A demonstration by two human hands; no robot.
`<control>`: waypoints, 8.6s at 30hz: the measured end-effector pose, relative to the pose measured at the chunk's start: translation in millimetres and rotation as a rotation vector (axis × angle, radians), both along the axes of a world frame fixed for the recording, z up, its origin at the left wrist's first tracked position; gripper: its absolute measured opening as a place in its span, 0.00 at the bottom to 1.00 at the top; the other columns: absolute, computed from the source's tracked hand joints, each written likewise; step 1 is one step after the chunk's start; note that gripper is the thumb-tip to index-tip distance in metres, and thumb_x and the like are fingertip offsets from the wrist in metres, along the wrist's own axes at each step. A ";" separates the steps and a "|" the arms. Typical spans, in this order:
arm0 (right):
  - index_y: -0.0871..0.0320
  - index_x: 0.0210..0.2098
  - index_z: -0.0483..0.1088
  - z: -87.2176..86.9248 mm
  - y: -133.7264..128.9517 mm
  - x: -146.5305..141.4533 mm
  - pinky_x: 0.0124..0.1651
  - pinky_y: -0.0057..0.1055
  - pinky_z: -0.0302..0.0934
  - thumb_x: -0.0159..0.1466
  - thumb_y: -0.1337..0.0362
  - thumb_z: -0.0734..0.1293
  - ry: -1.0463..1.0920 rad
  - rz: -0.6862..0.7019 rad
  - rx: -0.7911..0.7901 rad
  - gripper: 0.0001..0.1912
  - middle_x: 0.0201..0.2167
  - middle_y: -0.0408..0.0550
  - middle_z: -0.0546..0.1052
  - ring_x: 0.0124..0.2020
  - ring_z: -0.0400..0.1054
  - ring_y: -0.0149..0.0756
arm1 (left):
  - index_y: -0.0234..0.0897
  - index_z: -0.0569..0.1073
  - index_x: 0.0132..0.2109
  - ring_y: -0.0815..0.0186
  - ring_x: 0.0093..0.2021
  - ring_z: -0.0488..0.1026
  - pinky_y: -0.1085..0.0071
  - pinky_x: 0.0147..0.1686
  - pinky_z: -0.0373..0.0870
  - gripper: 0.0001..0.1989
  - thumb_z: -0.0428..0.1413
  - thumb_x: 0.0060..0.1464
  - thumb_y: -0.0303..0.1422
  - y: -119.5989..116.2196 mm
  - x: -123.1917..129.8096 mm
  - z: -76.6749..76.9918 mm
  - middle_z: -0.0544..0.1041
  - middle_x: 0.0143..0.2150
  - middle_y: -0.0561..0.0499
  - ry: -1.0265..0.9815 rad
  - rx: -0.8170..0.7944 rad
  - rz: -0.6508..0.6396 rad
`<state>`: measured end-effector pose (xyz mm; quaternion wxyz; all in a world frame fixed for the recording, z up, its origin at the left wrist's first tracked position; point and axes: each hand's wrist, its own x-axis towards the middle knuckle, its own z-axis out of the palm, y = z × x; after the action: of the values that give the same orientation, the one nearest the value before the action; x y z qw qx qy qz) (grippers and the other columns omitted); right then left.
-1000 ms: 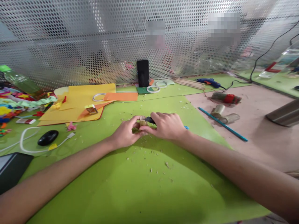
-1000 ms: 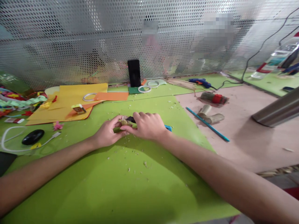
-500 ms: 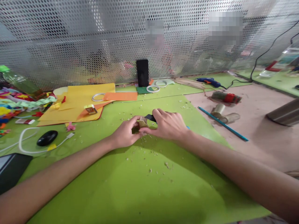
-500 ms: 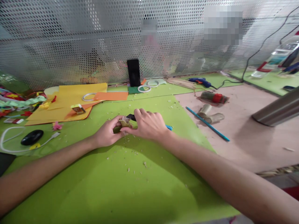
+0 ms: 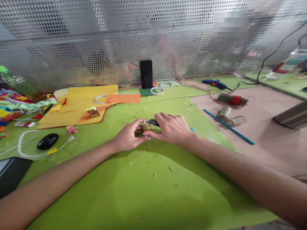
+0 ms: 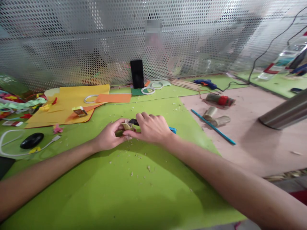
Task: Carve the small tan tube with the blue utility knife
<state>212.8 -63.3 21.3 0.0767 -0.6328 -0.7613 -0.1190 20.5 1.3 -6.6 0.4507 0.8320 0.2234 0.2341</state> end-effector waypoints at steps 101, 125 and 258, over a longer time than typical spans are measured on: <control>0.57 0.43 0.65 -5.2 -0.7 -0.3 0.26 0.32 0.36 0.63 0.36 0.38 -0.010 0.006 -0.049 0.39 0.33 0.50 0.77 0.27 0.68 0.37 | 0.37 0.61 0.55 0.58 0.42 0.78 0.65 0.40 0.75 0.28 0.60 0.52 0.42 0.3 -1.4 1.1 0.80 0.42 0.44 0.050 0.005 0.072; 0.57 0.39 0.67 -3.0 4.8 -4.2 0.24 0.32 0.36 0.63 0.35 0.38 0.040 -0.055 -0.060 0.40 0.31 0.49 0.78 0.27 0.71 0.37 | 0.38 0.63 0.55 0.58 0.47 0.78 0.67 0.42 0.76 0.25 0.60 0.53 0.40 -1.9 -1.6 -6.9 0.79 0.47 0.43 0.032 0.306 0.260; 0.57 0.41 0.61 7.3 -5.6 -6.2 0.23 0.31 0.37 0.62 0.33 0.44 0.016 -0.012 -0.031 0.35 0.35 0.51 0.74 0.28 0.69 0.37 | 0.37 0.61 0.56 0.57 0.52 0.74 0.60 0.49 0.74 0.20 0.55 0.59 0.36 3.9 -5.4 -1.9 0.75 0.51 0.40 -0.132 -0.289 -0.008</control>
<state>206.5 -68.9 28.7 0.0724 -0.6392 -0.7587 -0.1024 15.1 5.2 -8.5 0.5802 0.7421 0.2214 0.2521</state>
